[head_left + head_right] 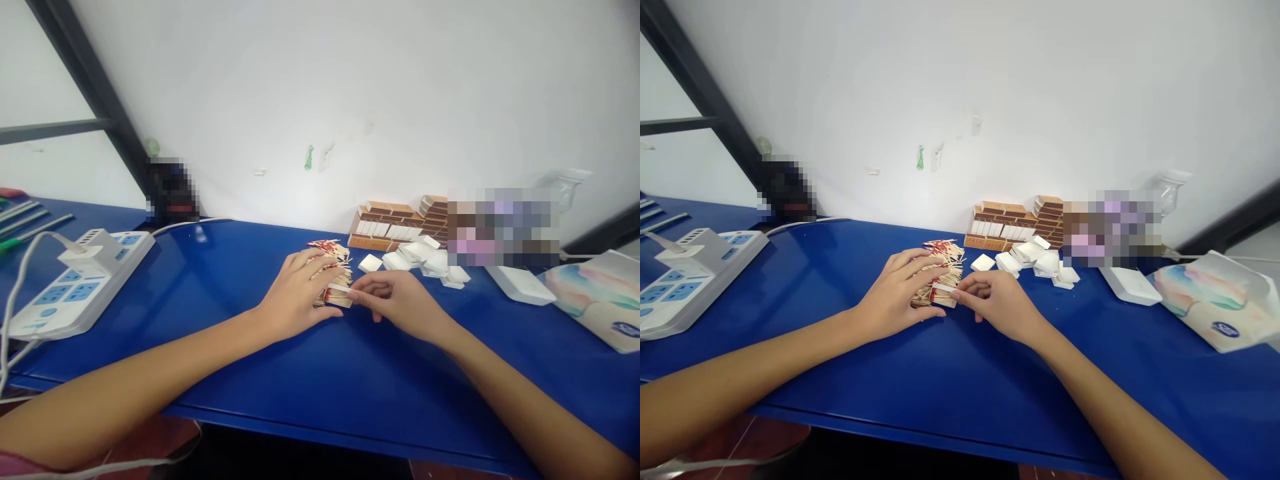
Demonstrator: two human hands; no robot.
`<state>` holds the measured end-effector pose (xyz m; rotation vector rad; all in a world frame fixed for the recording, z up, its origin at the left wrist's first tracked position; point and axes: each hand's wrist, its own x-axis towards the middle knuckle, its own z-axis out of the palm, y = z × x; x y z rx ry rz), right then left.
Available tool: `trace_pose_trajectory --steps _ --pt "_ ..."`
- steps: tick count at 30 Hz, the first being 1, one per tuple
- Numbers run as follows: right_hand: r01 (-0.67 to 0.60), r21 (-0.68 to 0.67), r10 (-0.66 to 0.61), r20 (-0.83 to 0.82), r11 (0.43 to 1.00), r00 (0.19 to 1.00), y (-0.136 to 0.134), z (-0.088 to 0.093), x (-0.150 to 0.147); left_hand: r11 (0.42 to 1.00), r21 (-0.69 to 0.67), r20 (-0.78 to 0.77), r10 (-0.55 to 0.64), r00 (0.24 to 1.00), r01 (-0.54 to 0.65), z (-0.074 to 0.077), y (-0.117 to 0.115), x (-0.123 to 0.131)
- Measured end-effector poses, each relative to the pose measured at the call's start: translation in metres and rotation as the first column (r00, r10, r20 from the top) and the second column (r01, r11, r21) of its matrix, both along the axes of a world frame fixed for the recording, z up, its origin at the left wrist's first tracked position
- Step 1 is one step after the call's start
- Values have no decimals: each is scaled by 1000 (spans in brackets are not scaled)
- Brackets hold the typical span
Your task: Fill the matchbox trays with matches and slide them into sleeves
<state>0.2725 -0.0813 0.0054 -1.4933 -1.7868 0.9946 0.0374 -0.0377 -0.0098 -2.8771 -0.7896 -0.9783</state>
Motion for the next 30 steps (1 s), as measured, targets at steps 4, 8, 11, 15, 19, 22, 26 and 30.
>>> trace_pose_trajectory --steps 4,8,11,15,19,22,26,30 --pt "-21 102 15 59 995 998 -5 2 -3 1000 2 -9 3 1000 -3 -3 0 1" --pt "-75 298 17 193 952 981 -9 5 -4 1000 10 -16 -6 1000 6 -4 0 2" --pt "-119 399 14 256 909 966 -10 5 -2 1000 6 -21 -4 1000 4 -3 1 1" --pt "-151 459 9 297 876 955 -10 5 0 1000 10 -29 1 1000 -1 0 1 0" --pt "-175 499 10 316 849 949 -10 3 2 1000 13 -34 -5 999 5 2 -1 -2" --pt "-219 559 5 359 800 933 -10 0 4 1000 16 -27 -9 1000 10 1 -2 -2" --pt "-291 657 -49 447 695 893 -10 -1 6 1000 13 -4 -7 1000 7 -3 -3 0" --pt "-299 692 -98 472 657 876 -10 1 7 1000 -9 6 0 1000 1 -3 -5 2"
